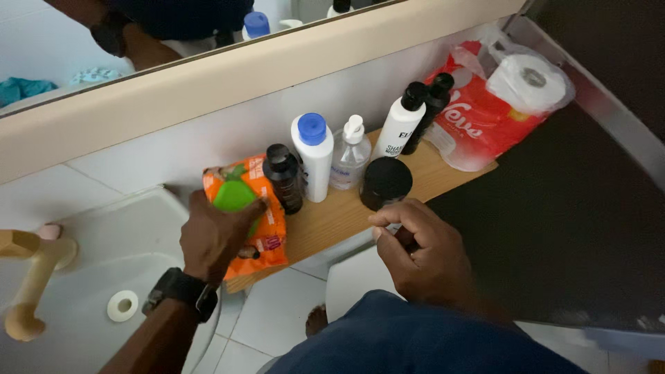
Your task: The person tidies a bathroom counter, picking up toiletry bottles one at a time and arranging them in a row on a wooden shelf above the sink. They also reposition a pack of wipes, a hair brush, and a plastic bag with toilet paper, adjusting bottle caps as they line items up.
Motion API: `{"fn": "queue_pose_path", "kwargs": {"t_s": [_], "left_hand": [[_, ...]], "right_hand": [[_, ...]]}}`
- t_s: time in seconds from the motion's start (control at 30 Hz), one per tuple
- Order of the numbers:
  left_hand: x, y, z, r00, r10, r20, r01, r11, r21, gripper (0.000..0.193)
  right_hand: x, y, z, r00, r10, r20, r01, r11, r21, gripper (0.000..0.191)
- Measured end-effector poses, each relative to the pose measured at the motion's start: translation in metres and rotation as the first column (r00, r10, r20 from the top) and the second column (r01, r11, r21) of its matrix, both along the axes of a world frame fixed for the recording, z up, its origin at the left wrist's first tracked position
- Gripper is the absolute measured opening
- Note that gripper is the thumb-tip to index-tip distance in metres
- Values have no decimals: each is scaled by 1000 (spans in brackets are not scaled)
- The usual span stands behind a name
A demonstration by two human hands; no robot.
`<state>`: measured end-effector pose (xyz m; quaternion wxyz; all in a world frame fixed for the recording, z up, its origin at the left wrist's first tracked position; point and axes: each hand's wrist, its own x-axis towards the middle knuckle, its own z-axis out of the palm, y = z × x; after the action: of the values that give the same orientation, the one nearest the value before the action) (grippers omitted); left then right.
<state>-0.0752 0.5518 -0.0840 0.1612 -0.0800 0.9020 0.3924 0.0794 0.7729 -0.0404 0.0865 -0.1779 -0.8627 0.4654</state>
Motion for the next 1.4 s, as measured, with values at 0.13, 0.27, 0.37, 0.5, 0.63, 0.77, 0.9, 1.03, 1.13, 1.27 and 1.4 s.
{"fn": "queue_pose_path", "kwargs": {"t_s": [0.13,0.27,0.37,0.5,0.63,0.77,0.9,1.03,1.13,1.27,1.4], "left_hand": [[4,4,-16,995,43,-87,-51,995,-90,90],[4,6,-15,982,157,106,-157,988,-10,89],[1,6,-9,987,120,105,-112,991,-72,89],[1,9,-5,992,116,49,-114,992,-44,88],[6,10,-2,989,136,55,-136,991,-4,91],[9,11,-3,985,171,34,-174,976,132,89],[15,10,-10,986,93,-137,-89,995,35,92],[18,13,-16,979,43,-199,-46,999,-13,96],[17,13,-17,991,74,-110,-72,997,22,101],[15,13,-22,994,100,-31,-99,994,36,98],[16,15,-31,946,18,-325,-46,996,-79,96]], "right_hand": [[-4,3,4,978,-8,211,6,1000,7,18],[-12,-4,0,995,35,99,-34,999,-9,18],[-15,-6,-3,997,67,42,-67,998,-13,16],[-15,-6,-7,995,52,86,-52,999,-5,17],[-13,-4,-9,983,73,171,-77,997,21,17],[-11,-2,-11,986,101,133,-99,995,-18,17],[-14,-1,-13,984,114,135,-113,993,-21,16],[-19,-2,-14,979,143,143,-144,990,-6,15],[-20,-3,-13,981,167,96,-167,986,-7,15],[-19,-6,-13,977,153,149,-154,988,-6,17],[-17,-5,-14,972,162,171,-168,986,22,13]]}}
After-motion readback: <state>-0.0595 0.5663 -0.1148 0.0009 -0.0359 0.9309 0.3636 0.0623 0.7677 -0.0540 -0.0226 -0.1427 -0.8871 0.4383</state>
